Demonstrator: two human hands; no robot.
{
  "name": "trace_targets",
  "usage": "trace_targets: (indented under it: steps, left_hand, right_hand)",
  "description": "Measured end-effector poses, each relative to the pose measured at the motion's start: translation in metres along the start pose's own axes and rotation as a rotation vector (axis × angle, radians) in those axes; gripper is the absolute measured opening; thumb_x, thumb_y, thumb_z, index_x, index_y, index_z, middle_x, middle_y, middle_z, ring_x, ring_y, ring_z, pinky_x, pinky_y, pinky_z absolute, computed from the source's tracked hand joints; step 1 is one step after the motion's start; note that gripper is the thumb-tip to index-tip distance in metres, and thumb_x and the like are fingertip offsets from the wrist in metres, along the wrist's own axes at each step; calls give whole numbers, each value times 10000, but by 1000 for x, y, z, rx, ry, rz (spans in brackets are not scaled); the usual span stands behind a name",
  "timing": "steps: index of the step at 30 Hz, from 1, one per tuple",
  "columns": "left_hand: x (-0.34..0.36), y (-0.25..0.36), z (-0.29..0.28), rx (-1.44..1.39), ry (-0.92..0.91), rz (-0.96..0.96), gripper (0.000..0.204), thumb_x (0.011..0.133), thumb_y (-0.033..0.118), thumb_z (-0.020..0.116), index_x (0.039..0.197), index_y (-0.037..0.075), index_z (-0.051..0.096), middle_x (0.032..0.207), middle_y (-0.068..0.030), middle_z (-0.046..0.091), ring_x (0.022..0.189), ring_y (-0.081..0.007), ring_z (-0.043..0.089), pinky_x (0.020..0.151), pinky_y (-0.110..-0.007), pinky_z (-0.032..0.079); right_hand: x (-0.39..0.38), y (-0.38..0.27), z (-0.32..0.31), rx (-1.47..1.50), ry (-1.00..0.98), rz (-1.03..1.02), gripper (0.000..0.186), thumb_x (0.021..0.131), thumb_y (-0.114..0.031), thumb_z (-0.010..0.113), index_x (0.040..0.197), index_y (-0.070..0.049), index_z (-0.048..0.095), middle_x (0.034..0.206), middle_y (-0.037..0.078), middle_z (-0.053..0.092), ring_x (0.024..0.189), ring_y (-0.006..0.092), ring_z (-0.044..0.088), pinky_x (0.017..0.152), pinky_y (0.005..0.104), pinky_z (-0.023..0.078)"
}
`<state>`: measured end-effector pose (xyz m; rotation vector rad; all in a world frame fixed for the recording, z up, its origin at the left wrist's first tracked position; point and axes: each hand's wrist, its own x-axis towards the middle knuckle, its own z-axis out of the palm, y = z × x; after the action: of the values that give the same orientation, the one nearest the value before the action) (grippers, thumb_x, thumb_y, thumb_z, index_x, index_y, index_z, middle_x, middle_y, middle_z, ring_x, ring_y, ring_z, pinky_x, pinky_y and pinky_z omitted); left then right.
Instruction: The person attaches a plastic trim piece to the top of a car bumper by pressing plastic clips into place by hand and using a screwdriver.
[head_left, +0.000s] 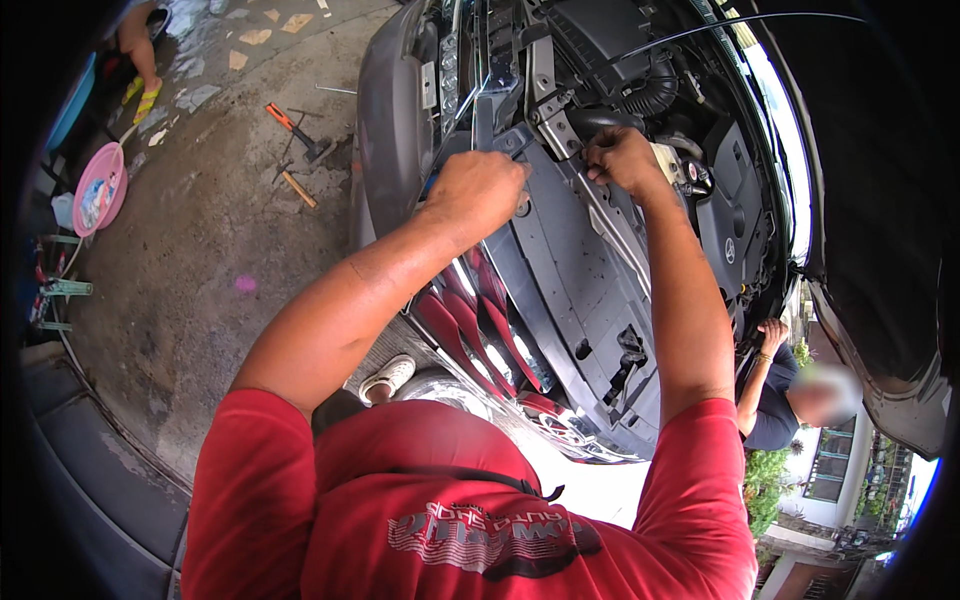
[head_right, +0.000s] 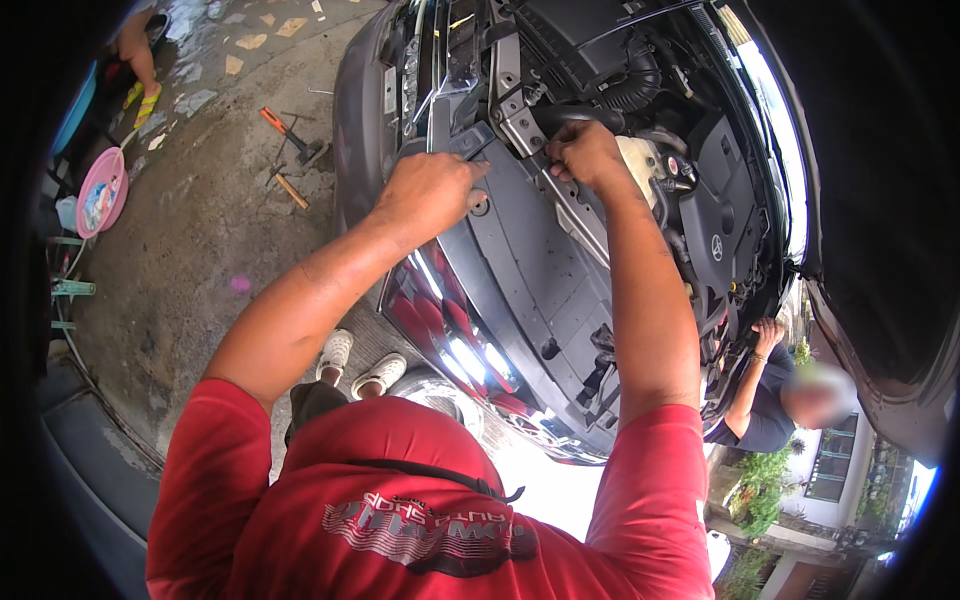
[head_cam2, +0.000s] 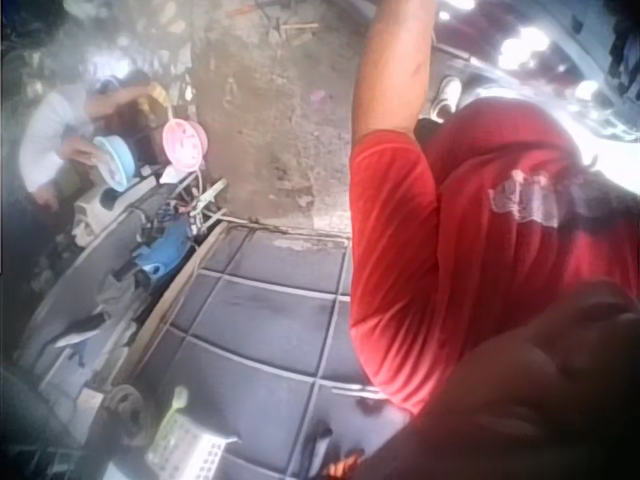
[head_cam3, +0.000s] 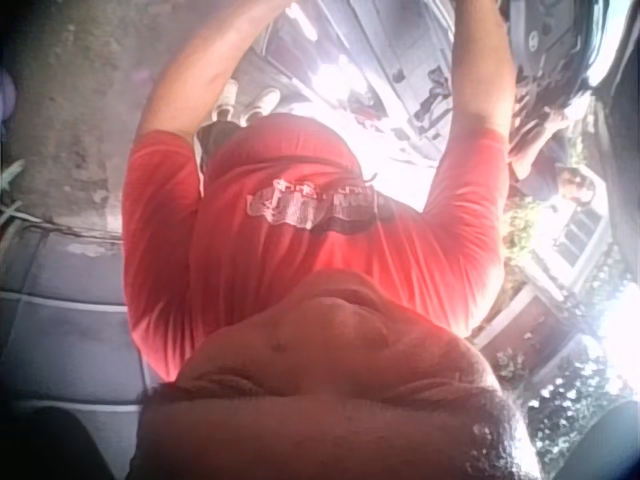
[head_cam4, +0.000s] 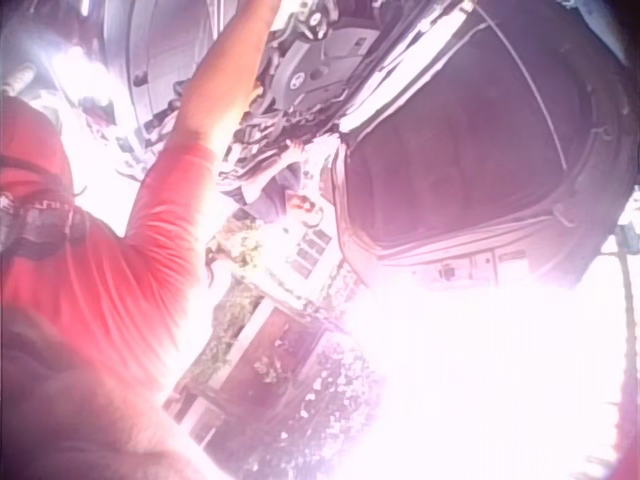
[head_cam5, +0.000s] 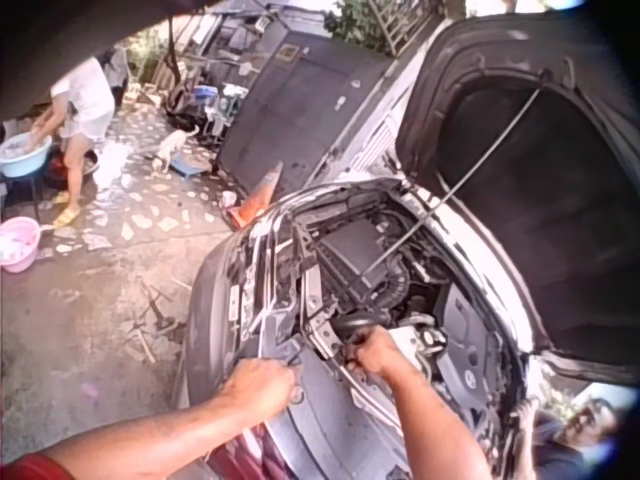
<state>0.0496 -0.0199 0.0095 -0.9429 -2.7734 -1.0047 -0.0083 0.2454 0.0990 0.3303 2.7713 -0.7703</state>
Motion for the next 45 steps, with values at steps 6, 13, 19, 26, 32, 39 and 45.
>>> trace_targets:
  steps: [6, 13, 19, 26, 32, 39, 45]
  left_hand:
    - [-3, -3, 3, -32, 81, 39, 268, 951, 281, 768, 1093, 55, 796, 960, -171, 795, 928, -373, 791, 811, -502, 632]
    - [-2, -5, 6, -25, 90, 34, 265, 963, 284, 764, 1109, 66, 801, 968, -169, 798, 934, -374, 791, 817, -504, 631]
    - [-1, 0, 0, -7, -13, -18, 438, 964, 347, 785, 1336, 114, 773, 1065, -157, 802, 1007, -355, 779, 875, -472, 621]
    - [-1, -7, 5, -88, 114, 20, 425, 958, 332, 797, 1330, 126, 779, 1000, -161, 798, 964, -373, 777, 871, -487, 616]
    - [-45, 13, -13, -1395, -206, -426, 568, 1085, 467, 687, 1410, 2, 704, 694, 13, 553, 561, -99, 487, 521, -243, 413]
    - [-99, 61, 13, -1821, -467, -962, 671, 1147, 581, 479, 1345, -22, 695, 1042, -68, 676, 897, -180, 646, 751, -315, 524]
    - [-93, 82, 34, -1818, -553, -980, 626, 1154, 541, 474, 1349, -31, 636, 1152, -108, 719, 1088, -256, 721, 973, -430, 604]
  right_hand:
    - [-2, 8, 5, -32, 37, -26, 109, 962, -88, 733, 1007, 0, 778, 855, 96, 779, 719, 160, 756, 694, 314, 622]
    - [-27, 8, 27, -439, 296, -308, 252, 961, -114, 767, 1203, -48, 776, 1049, 198, 794, 993, 347, 784, 946, 429, 607]
    - [-65, 27, 57, -396, 563, -421, 499, 908, 28, 647, 1400, -32, 707, 1368, 187, 695, 1234, 426, 668, 1096, 496, 538]
    - [-68, 18, 46, -408, 558, -416, 653, 888, 48, 614, 1534, -42, 591, 1404, 233, 649, 1309, 422, 618, 1156, 474, 504]
    - [-175, -2, 58, 350, 539, -320, 605, 915, 27, 706, 1509, -31, 605, 1267, 149, 715, 1031, 233, 716, 966, 371, 573]
    - [-259, -7, 117, 155, 179, -547, 488, 843, -72, 793, 1326, -56, 726, 1144, 151, 697, 1118, 378, 645, 1036, 480, 515]
    - [-278, 10, 122, 4, 323, -462, 372, 821, -81, 805, 1190, -76, 755, 1055, 99, 691, 1027, 354, 640, 960, 451, 514]
